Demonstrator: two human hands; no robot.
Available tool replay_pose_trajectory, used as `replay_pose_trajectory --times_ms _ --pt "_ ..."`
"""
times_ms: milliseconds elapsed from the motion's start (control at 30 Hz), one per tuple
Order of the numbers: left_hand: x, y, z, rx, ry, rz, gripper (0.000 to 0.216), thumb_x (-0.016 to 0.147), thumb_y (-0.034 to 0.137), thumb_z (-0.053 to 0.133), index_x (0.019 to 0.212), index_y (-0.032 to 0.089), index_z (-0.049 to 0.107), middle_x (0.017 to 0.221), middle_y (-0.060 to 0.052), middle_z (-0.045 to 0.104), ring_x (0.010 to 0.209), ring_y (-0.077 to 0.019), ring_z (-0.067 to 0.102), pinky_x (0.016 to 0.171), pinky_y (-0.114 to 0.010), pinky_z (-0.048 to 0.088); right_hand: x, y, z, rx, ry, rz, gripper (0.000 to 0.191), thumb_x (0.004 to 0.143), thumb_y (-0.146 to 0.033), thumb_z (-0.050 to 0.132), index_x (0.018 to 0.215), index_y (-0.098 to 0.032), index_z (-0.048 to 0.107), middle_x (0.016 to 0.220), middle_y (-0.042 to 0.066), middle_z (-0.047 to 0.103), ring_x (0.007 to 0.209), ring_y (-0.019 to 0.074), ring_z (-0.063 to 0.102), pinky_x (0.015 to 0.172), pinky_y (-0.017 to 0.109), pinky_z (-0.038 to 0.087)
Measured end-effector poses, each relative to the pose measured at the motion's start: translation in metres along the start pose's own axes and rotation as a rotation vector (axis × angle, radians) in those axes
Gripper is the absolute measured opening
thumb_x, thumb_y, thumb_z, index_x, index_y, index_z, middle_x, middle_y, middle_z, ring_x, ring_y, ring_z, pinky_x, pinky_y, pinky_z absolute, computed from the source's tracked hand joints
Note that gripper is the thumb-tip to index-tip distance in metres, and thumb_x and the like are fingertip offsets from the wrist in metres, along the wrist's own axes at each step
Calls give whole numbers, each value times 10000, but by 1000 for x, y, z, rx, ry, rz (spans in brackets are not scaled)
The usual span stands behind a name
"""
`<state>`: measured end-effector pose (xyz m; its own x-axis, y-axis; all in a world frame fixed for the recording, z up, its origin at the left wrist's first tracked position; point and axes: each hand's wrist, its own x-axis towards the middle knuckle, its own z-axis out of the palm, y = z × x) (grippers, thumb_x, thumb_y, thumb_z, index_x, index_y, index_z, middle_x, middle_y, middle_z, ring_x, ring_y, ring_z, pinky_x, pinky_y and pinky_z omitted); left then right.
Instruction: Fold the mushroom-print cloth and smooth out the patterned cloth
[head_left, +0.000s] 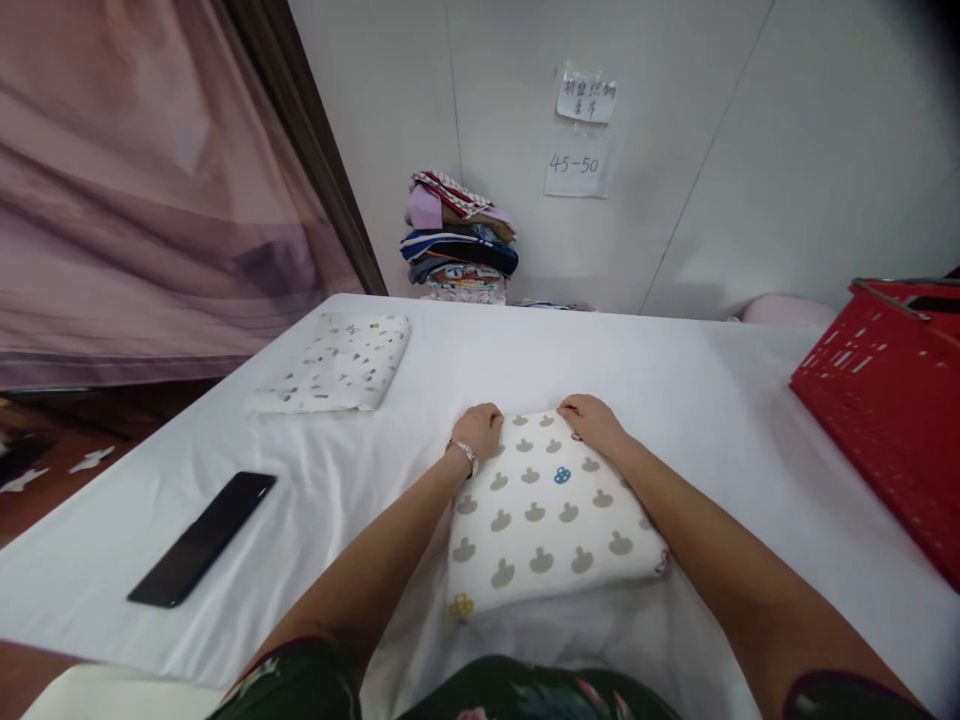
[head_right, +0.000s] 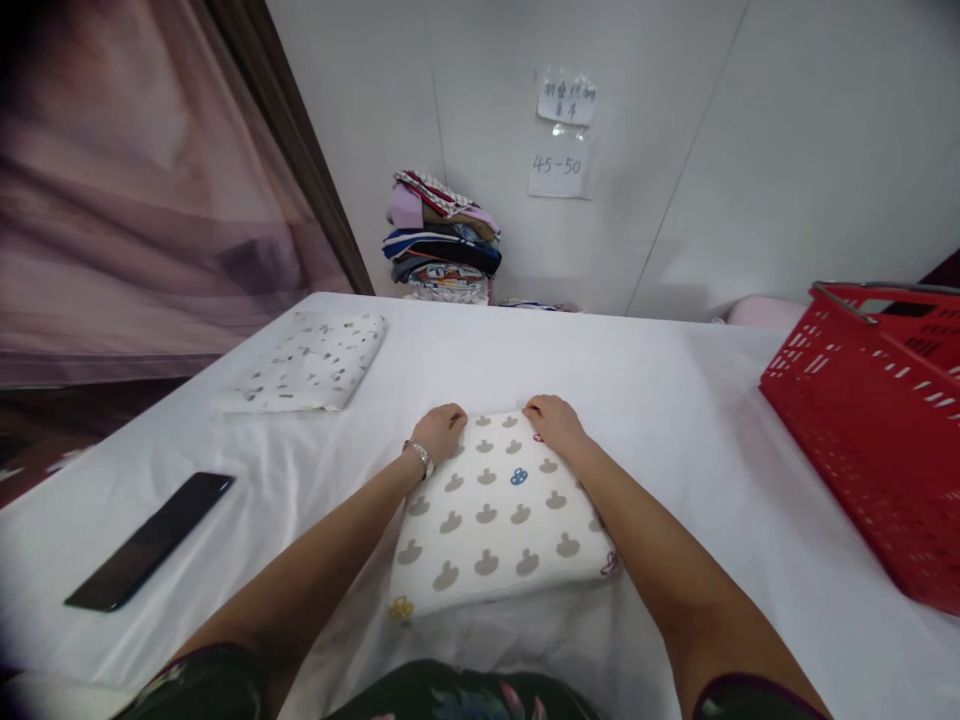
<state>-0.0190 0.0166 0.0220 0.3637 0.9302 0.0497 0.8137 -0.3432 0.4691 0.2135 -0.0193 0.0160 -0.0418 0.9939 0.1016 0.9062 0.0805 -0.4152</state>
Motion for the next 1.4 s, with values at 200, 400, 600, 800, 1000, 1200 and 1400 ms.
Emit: replay_pose_trajectory --times_ms 200,400,600,800,1000,1200,1400 --pt "-8 10 -5 63 92 138 234 816 161 440 982 187 603 1052 -64 632 1014 -203 539 902 -359 401 -2 -1 0 -51 -25 0 328 903 -350 369 789 -200 637 832 39 651 771 159 557 639 248 350" --pt "-37 30 8 155 -68 437 522 850 467 418 1285 178 427 1407 -87 373 1317 -250 269 1086 -473 156 -2 0 0 -85 -31 -18 332 902 -348 367 781 -206 641 805 26 646 755 149 555 639 240 351" --pt "-39 32 20 194 -147 292 715 822 612 314 1375 158 309 1471 -107 226 1359 -274 150 1093 -506 75 -5 -8 -3 -135 12 -31 295 894 -299 375 971 -196 640 982 65 644 946 200 543 826 315 359" --pt "-38 31 22 212 -146 297 695 830 553 330 1395 152 270 1464 -103 248 1360 -273 146 1093 -517 65 -32 -50 2 -117 1 -251 506 901 -403 344 1351 -172 356 1426 89 326 1325 234 224 1046 426 182" --pt "-36 30 25 302 -199 261 683 844 517 267 1426 169 189 1485 -54 200 1370 -245 103 1110 -473 30 -38 -55 17 -119 -188 -196 698 876 -592 203 1417 -154 238 1466 83 233 1357 227 146 1085 426 72" --pt "-34 29 28 301 -189 249 691 837 519 243 1430 170 177 1487 -35 192 1373 -233 88 1111 -465 18 -34 -49 20 -117 -155 -185 715 868 -617 185 1415 -162 250 1464 62 243 1355 214 152 1088 408 60" --pt "-33 27 31 282 -172 254 710 824 528 257 1429 163 183 1486 -33 197 1372 -231 94 1111 -468 13 -34 -51 21 -110 -141 -177 694 875 -603 186 1412 -169 260 1457 60 261 1352 207 163 1088 401 65"
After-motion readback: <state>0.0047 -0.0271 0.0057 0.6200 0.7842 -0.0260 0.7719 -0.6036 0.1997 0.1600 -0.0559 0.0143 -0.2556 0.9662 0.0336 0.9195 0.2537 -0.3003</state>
